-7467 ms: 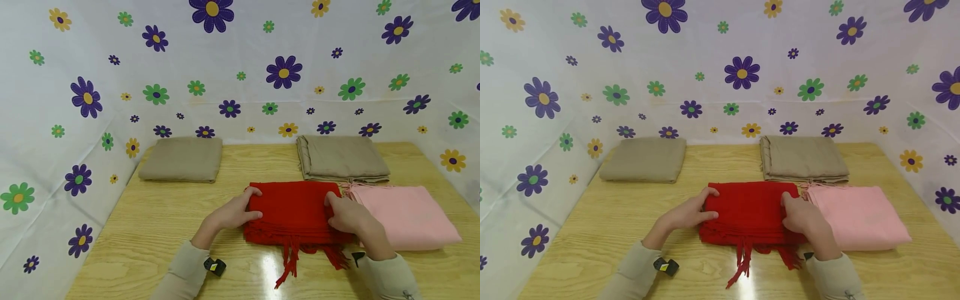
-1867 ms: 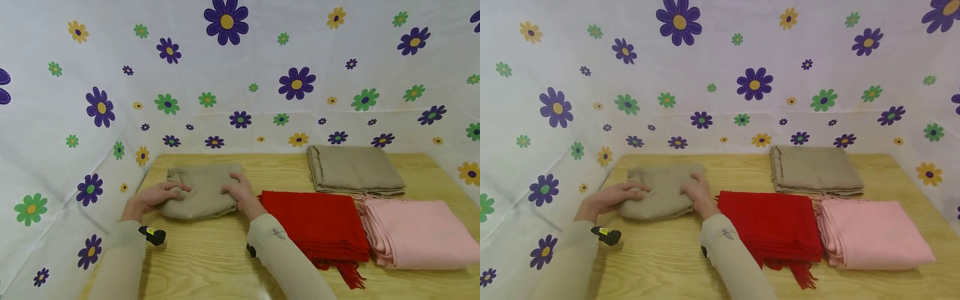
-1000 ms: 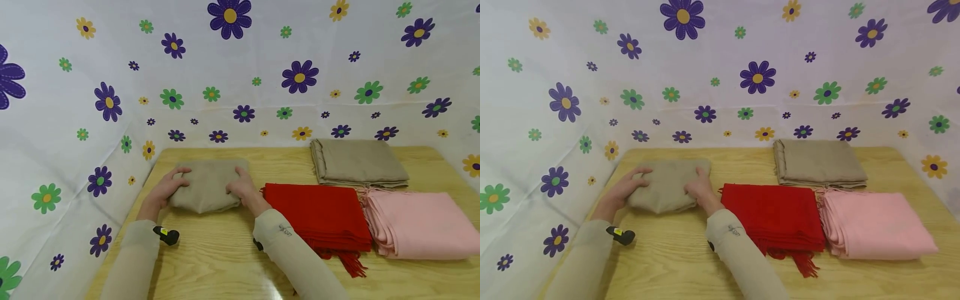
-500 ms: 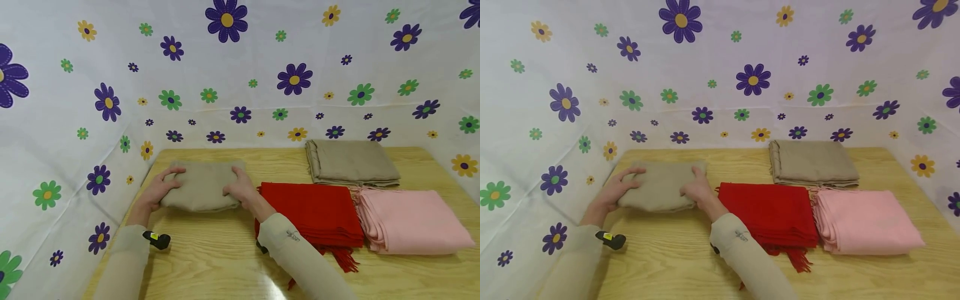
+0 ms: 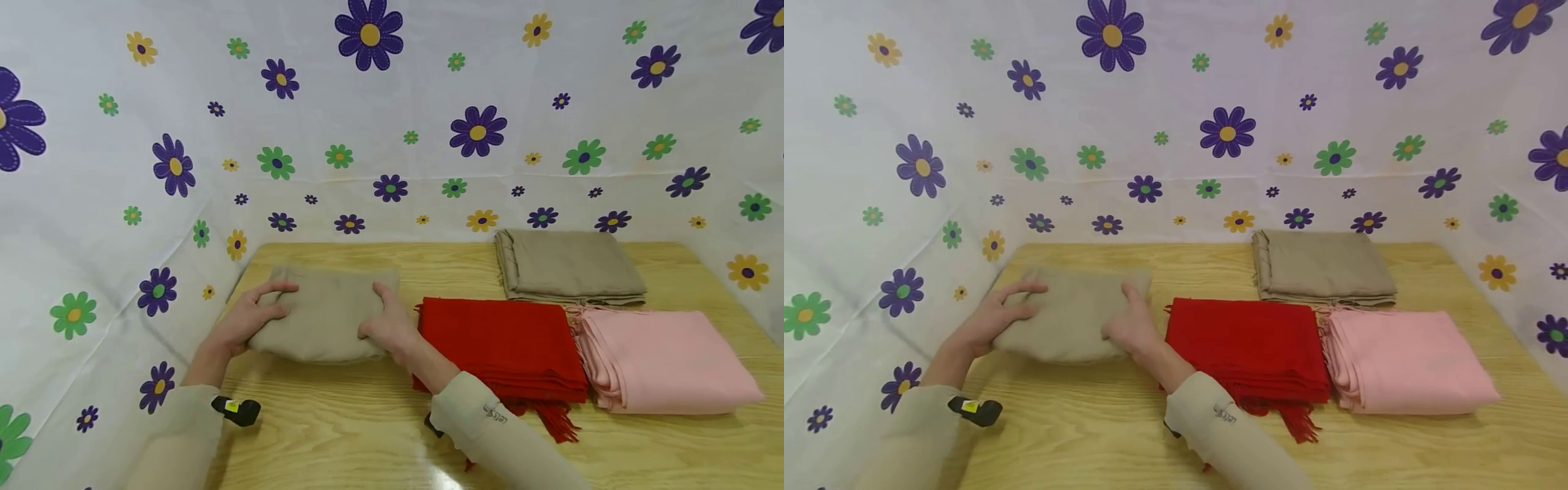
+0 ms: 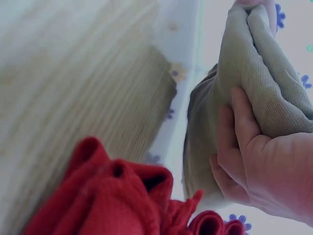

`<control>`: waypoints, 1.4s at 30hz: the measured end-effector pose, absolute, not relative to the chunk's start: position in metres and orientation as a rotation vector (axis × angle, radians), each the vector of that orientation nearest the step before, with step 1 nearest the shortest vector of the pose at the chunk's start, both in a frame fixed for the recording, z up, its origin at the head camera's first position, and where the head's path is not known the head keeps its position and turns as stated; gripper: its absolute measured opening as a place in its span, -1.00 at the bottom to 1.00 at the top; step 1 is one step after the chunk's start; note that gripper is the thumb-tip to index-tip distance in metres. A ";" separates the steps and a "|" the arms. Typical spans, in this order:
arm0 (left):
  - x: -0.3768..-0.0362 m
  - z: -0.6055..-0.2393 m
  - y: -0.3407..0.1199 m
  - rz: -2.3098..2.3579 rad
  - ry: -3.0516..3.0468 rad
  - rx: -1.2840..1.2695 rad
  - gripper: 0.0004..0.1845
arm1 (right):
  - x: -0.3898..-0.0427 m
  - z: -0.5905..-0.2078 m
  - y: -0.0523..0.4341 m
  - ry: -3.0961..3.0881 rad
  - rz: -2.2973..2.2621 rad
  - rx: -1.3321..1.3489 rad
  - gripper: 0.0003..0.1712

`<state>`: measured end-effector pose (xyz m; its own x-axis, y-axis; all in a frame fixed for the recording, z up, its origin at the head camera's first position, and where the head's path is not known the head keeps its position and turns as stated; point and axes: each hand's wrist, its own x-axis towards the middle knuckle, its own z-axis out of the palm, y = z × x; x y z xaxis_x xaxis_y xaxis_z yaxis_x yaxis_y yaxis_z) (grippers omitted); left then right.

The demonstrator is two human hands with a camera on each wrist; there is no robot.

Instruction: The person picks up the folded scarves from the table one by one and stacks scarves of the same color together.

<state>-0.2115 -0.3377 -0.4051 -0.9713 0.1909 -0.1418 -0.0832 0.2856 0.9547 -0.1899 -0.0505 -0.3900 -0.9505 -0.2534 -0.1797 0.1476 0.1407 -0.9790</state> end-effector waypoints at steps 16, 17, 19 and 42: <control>-0.202 -0.423 -0.315 1.392 2.517 0.178 -0.55 | -0.173 -0.409 -0.044 2.169 -1.813 0.023 -0.04; -0.202 -0.424 -0.314 1.381 2.522 0.173 -0.56 | -0.173 -0.409 -0.044 2.173 -1.817 0.035 -0.05; -0.202 -0.424 -0.312 1.381 2.517 0.169 -0.56 | -0.172 -0.410 -0.044 2.180 -1.829 0.048 -0.06; -0.195 -0.427 -0.311 1.293 2.596 0.247 -0.62 | -0.155 -0.412 -0.046 2.358 -1.803 -0.077 -0.01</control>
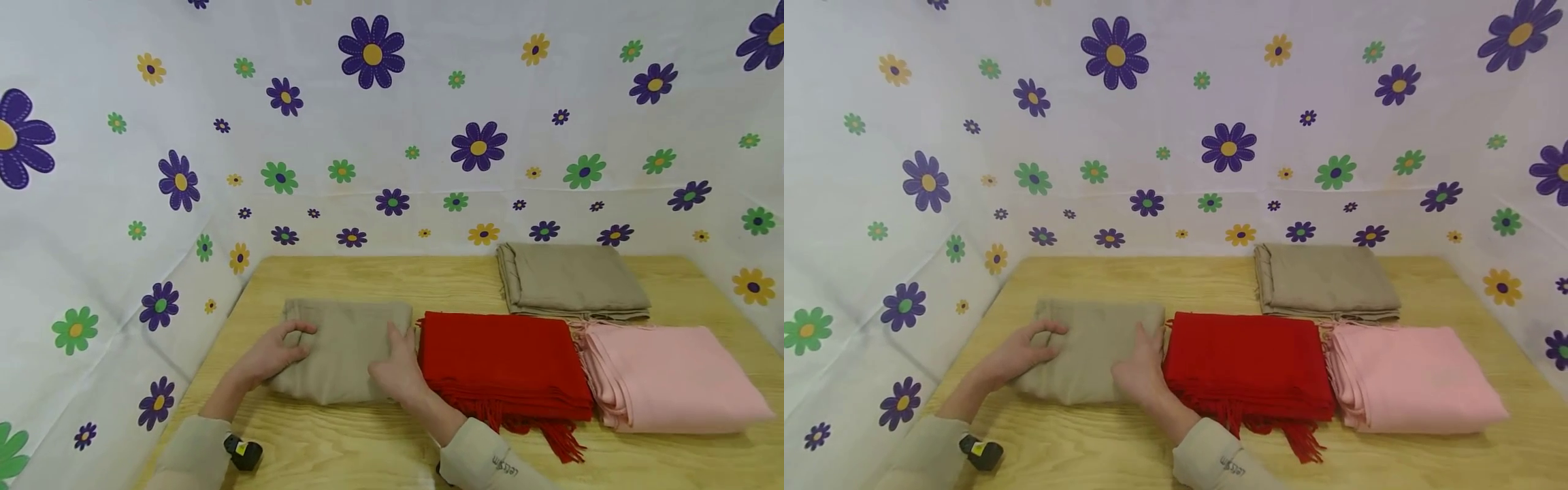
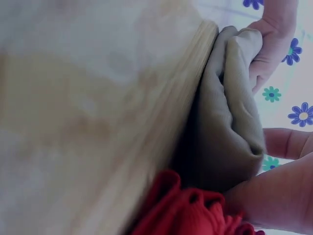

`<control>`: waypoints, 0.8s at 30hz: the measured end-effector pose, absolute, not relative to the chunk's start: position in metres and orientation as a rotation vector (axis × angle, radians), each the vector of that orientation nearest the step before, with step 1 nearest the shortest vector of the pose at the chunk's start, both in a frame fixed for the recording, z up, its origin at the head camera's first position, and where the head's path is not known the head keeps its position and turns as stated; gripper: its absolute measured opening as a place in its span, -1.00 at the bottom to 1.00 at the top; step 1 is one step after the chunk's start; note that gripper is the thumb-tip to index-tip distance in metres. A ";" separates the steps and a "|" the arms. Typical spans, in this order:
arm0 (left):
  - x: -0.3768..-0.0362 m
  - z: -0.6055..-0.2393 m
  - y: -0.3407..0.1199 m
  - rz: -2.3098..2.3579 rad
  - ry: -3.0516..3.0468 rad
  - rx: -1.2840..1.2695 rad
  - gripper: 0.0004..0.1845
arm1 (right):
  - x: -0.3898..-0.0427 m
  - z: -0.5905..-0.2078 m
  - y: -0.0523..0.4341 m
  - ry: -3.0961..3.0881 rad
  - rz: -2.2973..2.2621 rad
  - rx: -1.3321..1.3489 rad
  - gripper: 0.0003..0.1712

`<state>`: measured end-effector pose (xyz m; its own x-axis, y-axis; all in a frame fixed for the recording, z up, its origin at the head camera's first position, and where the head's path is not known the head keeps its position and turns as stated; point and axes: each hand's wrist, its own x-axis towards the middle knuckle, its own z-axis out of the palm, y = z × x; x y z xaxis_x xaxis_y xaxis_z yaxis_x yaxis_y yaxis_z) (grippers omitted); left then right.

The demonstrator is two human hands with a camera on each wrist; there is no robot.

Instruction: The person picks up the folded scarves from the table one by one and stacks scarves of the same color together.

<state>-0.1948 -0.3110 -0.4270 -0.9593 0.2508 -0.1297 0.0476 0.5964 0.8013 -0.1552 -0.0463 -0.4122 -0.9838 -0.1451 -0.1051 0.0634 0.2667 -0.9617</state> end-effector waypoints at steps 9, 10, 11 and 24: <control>-0.193 -0.427 -0.308 1.133 2.751 0.303 -0.56 | -0.156 -0.407 -0.040 2.613 -1.191 -0.592 -0.07; -0.191 -0.426 -0.308 1.074 2.804 0.306 -0.53 | -0.156 -0.408 -0.041 2.629 -1.094 -0.649 -0.06; -0.190 -0.426 -0.308 1.004 2.864 0.310 -0.50 | -0.156 -0.409 -0.041 2.637 -1.010 -0.685 -0.04; -0.189 -0.425 -0.294 0.643 2.805 0.478 -0.11 | -0.153 -0.413 -0.041 2.710 -0.464 -0.693 -0.27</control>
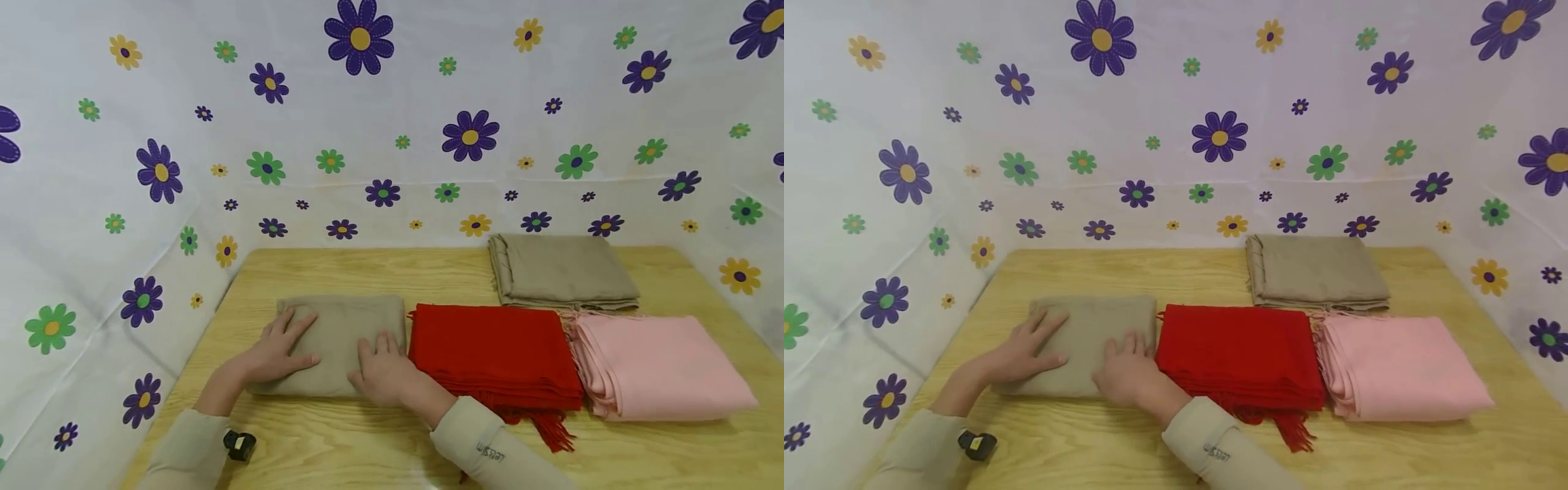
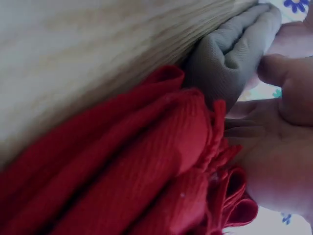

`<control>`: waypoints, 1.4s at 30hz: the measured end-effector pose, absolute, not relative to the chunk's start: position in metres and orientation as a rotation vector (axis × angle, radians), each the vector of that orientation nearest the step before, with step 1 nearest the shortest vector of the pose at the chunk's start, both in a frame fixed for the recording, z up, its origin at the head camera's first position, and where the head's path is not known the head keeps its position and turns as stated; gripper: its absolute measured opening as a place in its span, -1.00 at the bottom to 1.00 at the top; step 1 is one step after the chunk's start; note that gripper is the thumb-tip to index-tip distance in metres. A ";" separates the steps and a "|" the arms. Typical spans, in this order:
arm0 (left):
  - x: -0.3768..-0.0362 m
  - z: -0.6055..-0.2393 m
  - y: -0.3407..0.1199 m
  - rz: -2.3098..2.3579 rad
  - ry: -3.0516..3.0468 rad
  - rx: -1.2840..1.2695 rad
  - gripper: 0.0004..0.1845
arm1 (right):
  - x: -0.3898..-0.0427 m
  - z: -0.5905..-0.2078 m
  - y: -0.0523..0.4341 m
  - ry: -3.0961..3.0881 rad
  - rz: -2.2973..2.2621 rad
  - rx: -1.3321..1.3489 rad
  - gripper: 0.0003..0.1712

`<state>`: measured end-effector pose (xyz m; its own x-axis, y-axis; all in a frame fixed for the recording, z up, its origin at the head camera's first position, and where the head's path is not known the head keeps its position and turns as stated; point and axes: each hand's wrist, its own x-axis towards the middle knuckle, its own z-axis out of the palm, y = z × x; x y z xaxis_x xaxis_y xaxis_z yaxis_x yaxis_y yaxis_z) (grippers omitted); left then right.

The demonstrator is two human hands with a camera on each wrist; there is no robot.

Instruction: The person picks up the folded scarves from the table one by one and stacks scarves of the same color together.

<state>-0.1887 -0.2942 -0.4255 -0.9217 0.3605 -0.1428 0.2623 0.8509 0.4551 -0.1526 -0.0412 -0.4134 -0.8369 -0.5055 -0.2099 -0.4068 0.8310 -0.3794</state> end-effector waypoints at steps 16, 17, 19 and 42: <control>-0.187 -0.432 -0.297 0.727 2.758 0.517 -0.07 | -0.144 -0.417 -0.047 2.808 -0.125 -0.705 -0.30; -0.187 -0.431 -0.297 0.727 2.758 0.518 -0.08 | -0.144 -0.418 -0.047 2.811 -0.122 -0.703 -0.30; -0.186 -0.430 -0.296 0.721 2.758 0.520 -0.09 | -0.143 -0.418 -0.048 2.810 -0.122 -0.688 -0.29; -0.186 -0.408 -0.286 0.538 2.809 0.509 -0.15 | -0.144 -0.405 -0.040 2.773 -0.243 -0.789 -0.45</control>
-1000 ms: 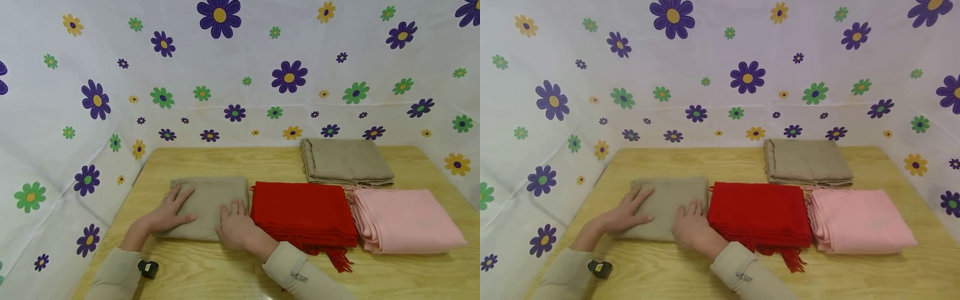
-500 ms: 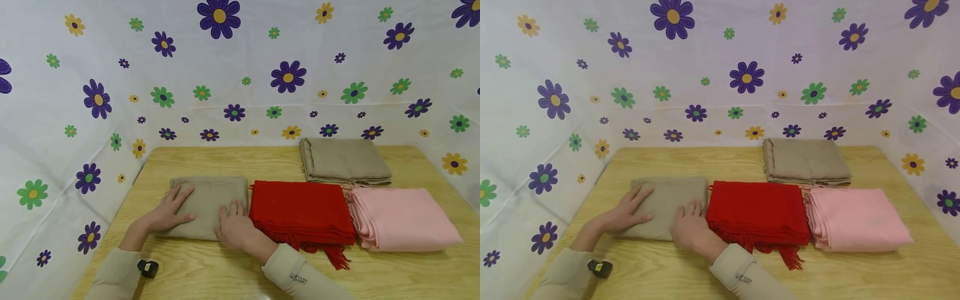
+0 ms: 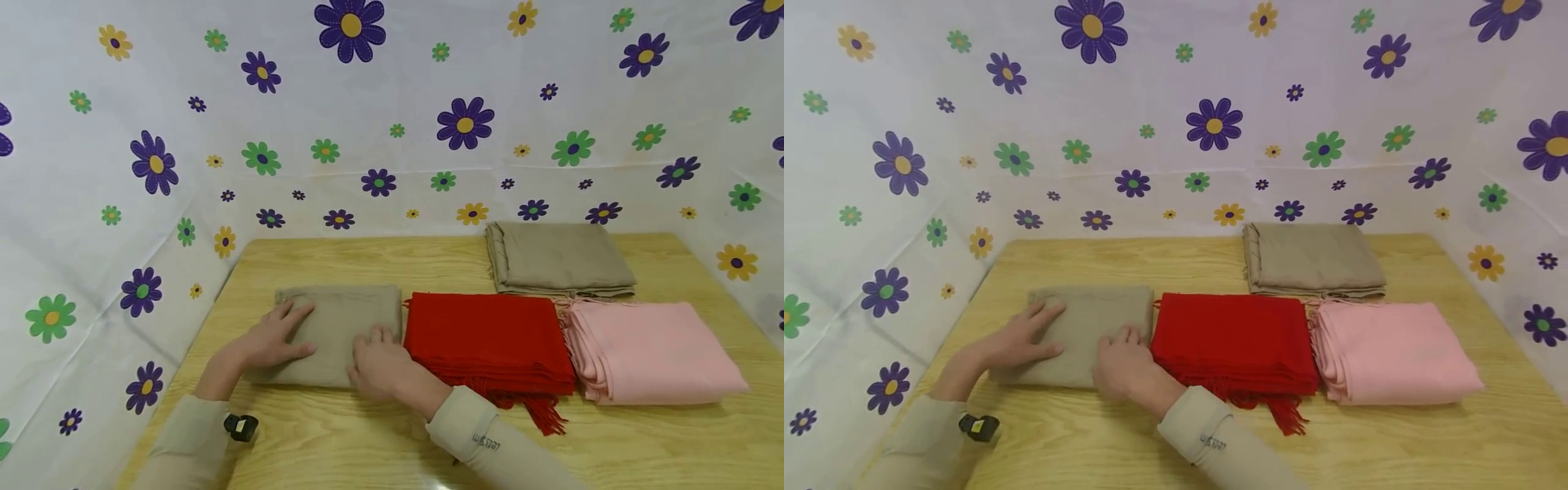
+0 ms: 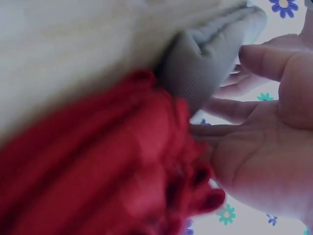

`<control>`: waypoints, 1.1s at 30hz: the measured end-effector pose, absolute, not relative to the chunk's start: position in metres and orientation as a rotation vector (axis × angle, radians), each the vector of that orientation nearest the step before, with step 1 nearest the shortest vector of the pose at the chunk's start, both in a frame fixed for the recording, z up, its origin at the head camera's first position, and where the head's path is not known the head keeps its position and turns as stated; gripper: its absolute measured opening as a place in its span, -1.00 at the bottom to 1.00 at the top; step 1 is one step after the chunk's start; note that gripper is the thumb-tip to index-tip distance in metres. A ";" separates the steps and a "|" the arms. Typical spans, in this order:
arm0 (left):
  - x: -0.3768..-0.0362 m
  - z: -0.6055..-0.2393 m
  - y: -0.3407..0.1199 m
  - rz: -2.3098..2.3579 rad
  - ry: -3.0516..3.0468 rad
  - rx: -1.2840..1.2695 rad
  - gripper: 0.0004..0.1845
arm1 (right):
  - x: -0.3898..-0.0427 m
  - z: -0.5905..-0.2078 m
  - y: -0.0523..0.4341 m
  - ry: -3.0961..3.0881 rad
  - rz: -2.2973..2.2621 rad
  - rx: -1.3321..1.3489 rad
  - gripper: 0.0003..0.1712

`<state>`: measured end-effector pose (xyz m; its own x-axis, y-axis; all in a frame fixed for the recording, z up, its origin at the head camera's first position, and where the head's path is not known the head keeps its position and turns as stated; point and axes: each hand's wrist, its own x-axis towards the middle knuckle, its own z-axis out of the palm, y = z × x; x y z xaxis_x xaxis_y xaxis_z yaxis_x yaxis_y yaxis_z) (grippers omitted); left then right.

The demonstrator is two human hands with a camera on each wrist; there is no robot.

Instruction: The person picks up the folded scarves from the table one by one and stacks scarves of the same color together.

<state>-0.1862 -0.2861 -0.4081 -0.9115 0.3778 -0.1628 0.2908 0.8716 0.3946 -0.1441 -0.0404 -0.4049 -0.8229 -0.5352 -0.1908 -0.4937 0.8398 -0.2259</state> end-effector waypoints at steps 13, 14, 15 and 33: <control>-0.228 -0.367 -0.222 0.562 2.860 0.657 -0.43 | -0.178 -0.323 0.013 2.705 -0.558 -0.806 -0.37; -0.232 -0.365 -0.213 0.591 2.854 0.659 -0.43 | -0.183 -0.317 0.021 2.720 -0.573 -0.804 -0.37; -0.235 -0.362 -0.204 0.626 2.847 0.671 -0.41 | -0.187 -0.312 0.029 2.736 -0.598 -0.799 -0.38; -0.296 -0.370 -0.032 1.150 2.500 0.629 -0.19 | -0.288 -0.299 0.232 2.772 -1.062 -0.250 -0.32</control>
<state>-0.2955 -0.0321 -0.3702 -0.8528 0.5124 -0.1008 0.2568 0.5796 0.7734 -0.2878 0.2316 -0.2992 -0.9728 -0.2130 -0.0911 -0.0976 0.7335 -0.6727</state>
